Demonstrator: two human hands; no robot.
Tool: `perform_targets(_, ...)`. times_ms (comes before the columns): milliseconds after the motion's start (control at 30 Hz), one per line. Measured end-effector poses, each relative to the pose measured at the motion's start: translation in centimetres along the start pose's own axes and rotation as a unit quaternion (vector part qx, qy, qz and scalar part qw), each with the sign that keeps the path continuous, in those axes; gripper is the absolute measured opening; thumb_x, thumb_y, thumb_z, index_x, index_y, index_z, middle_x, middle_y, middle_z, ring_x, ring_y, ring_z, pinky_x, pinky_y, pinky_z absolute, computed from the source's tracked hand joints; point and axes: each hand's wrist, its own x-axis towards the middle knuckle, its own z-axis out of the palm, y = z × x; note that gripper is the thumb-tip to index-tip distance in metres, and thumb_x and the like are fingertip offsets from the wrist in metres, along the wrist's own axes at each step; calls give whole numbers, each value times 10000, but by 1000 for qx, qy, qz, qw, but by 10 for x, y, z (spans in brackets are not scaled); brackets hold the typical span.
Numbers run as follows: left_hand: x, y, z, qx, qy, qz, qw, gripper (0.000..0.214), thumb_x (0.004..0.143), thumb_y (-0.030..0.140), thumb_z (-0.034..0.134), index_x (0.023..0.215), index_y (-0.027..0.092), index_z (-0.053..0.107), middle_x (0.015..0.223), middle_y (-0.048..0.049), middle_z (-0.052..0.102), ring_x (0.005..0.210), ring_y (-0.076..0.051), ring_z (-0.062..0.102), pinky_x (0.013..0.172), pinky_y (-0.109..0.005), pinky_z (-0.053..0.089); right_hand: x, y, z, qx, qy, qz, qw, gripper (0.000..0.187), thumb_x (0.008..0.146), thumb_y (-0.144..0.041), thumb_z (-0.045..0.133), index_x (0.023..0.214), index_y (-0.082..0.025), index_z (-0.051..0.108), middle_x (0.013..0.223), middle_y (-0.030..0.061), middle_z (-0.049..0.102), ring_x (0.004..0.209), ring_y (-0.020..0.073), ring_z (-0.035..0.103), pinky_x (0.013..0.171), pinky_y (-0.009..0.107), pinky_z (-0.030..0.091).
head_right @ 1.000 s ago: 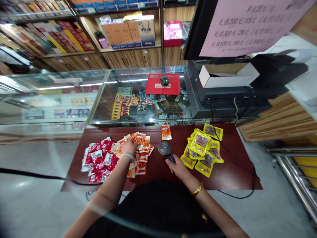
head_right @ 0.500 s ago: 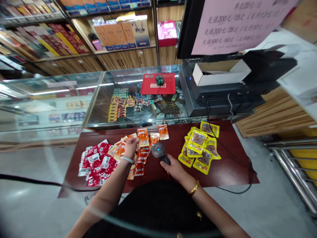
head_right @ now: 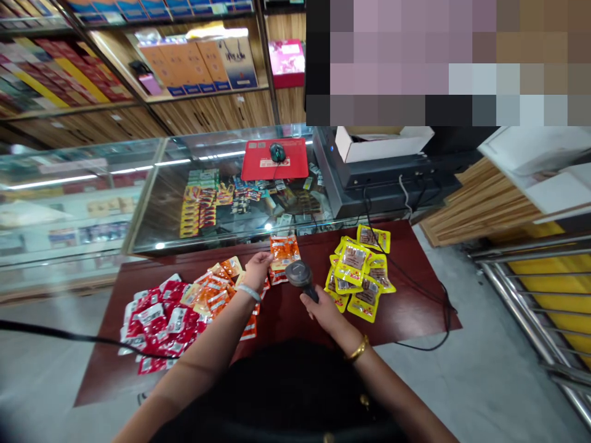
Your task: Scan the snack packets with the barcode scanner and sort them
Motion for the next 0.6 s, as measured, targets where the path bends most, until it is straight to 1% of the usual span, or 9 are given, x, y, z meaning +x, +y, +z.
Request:
perform_targets(67, 0, 6, 3, 32, -43, 14, 998, 276, 871, 361, 503, 997, 152, 631, 859, -63, 688, 700, -137, 613, 657, -246, 451, 3, 6, -4, 18, 9, -1, 1000, 369, 825, -577, 574, 792, -228, 458, 539, -81, 472, 443, 105, 433, 478, 237, 357)
perform_targets(133, -3, 8, 1, 147, -48, 39, 987, 269, 843, 350, 566, 1012, 151, 632, 975, -105, 683, 867, -189, 636, 778, -289, 453, 5, 12, -7, 32, 12, -2, 999, 368, 832, -571, 579, 799, -227, 452, 562, -79, 481, 450, 102, 443, 482, 235, 366)
perform_targets(167, -5, 7, -2, 227, -32, 47, 972, 308, 812, 361, 614, 1029, 144, 624, 1031, -131, 666, 953, -224, 623, 836, -317, 441, 6, 13, -8, 36, 12, -1, 999, 367, 834, -567, 582, 801, -226, 450, 571, -79, 482, 451, 100, 445, 482, 233, 368)
perform_targets(233, -12, 3, -9, 374, 6, 52, 926, 454, 740, 408, 692, 1077, 119, 595, 1120, -180, 613, 1078, -291, 569, 910, -368, 409, 6, 14, -9, 35, 9, 0, 999, 366, 840, -561, 580, 796, -224, 445, 579, -79, 480, 454, 97, 448, 480, 230, 371)
perform_targets(300, -18, -1, -14, 459, 23, 53, 886, 569, 707, 472, 708, 1115, 103, 565, 1165, -200, 570, 1129, -327, 523, 936, -394, 391, 6, 12, -7, 24, 5, 2, 1000, 374, 838, -568, 575, 779, -223, 443, 572, -76, 482, 452, 99, 451, 473, 230, 368)
perform_targets(367, -21, -3, -14, 494, 21, 56, 868, 591, 715, 519, 683, 1113, 101, 560, 1171, -196, 559, 1126, -331, 513, 936, -397, 390, 5, 9, -5, 14, 1, 1, 1000, 384, 832, -581, 570, 776, -221, 451, 559, -76, 481, 449, 101, 450, 467, 231, 365)
perform_targets(433, -21, -3, -12, 502, 9, 61, 863, 557, 727, 526, 666, 1085, 108, 578, 1163, -186, 568, 1117, -324, 520, 940, -393, 388, 5, 8, -2, 11, 1, 2, 1000, 395, 819, -595, 573, 778, -219, 457, 550, -79, 477, 439, 98, 443, 464, 232, 364)
perform_targets(533, -17, -1, -9, 490, -29, 58, 870, 421, 757, 465, 651, 1003, 124, 624, 1129, -178, 605, 1104, -312, 550, 925, -373, 396, 5, 8, 0, 18, 1, 8, 1000, 408, 804, -605, 584, 776, -220, 451, 545, -85, 476, 426, 91, 433, 460, 230, 361)
perform_targets(600, -15, -1, -9, 474, -52, 46, 878, 310, 793, 395, 616, 953, 130, 641, 1065, -177, 644, 1058, -300, 590, 872, -357, 416, 4, 7, 0, 16, -4, 9, 1000, 404, 804, -600, 586, 778, -220, 451, 549, -83, 482, 432, 91, 438, 465, 230, 364)
